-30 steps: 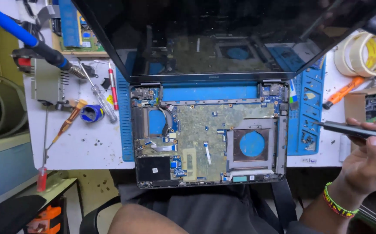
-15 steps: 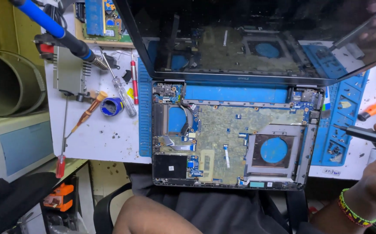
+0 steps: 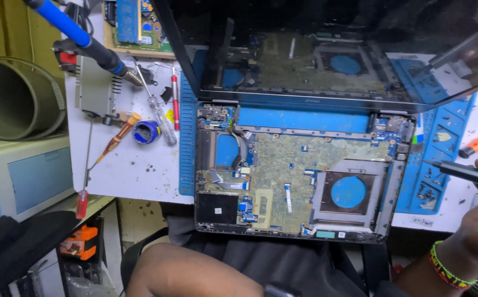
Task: The person works on the exposed motherboard of a disassembled Dell laptop, holding a long metal bar in one hand while using the other hand to point at, press, and manipulate small components and connectors on the board. They reposition the laptop and continue probing different areas of the board throughout the episode.
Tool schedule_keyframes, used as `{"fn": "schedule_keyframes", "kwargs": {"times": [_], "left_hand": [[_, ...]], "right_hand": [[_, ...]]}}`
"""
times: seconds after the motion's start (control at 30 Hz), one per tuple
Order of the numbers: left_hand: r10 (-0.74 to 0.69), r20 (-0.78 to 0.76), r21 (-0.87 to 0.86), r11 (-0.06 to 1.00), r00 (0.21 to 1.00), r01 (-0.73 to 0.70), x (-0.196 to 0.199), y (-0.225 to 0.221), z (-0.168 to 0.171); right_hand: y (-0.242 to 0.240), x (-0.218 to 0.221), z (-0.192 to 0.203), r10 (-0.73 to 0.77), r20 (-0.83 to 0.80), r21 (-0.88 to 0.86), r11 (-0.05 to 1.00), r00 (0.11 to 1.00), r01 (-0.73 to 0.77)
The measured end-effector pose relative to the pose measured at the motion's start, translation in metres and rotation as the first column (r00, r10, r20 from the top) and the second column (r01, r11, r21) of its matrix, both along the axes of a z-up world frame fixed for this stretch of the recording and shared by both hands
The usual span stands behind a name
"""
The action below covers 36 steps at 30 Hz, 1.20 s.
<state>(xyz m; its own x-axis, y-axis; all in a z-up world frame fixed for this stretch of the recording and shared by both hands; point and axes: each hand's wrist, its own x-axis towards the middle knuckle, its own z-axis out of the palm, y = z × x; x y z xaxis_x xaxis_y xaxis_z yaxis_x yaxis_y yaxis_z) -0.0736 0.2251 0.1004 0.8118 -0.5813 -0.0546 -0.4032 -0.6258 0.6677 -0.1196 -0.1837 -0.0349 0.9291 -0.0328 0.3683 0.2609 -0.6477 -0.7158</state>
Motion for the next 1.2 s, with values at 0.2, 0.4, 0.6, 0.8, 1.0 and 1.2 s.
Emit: {"fn": "schedule_keyframes", "kwargs": {"times": [0.2, 0.4, 0.6, 0.8, 1.0, 1.2], "left_hand": [[-0.208, 0.237, -0.034, 0.975, 0.949, 0.222, 0.082, -0.055, -0.031], [-0.350, 0.356, 0.182, 0.935, 0.866, 0.303, 0.118, -0.108, -0.069], [-0.429, 0.394, 0.232, 0.902, 0.813, 0.363, 0.124, -0.120, -0.084], [-0.474, 0.469, 0.280, 0.880, 0.745, 0.383, 0.132, -0.121, -0.085], [-0.488, 0.571, 0.272, 0.871, 0.660, 0.409, 0.131, -0.122, -0.089], [-0.438, 0.567, 0.220, 0.897, 0.697, 0.384, 0.131, -0.122, -0.088]], "right_hand": [[0.053, 0.014, 0.064, -0.640, 0.008, 0.455, 0.687, 0.768, 0.567], [0.059, 0.009, 0.096, -0.477, 0.148, 0.466, 0.807, 0.867, 0.364], [0.059, 0.007, 0.103, -0.478, 0.180, 0.436, 0.822, 0.860, 0.365], [0.062, 0.009, 0.107, -0.464, 0.190, 0.423, 0.834, 0.865, 0.354], [0.061, 0.003, 0.110, -0.451, 0.179, 0.396, 0.847, 0.874, 0.356], [0.063, 0.004, 0.111, -0.468, 0.182, 0.419, 0.833, 0.865, 0.363]]}}
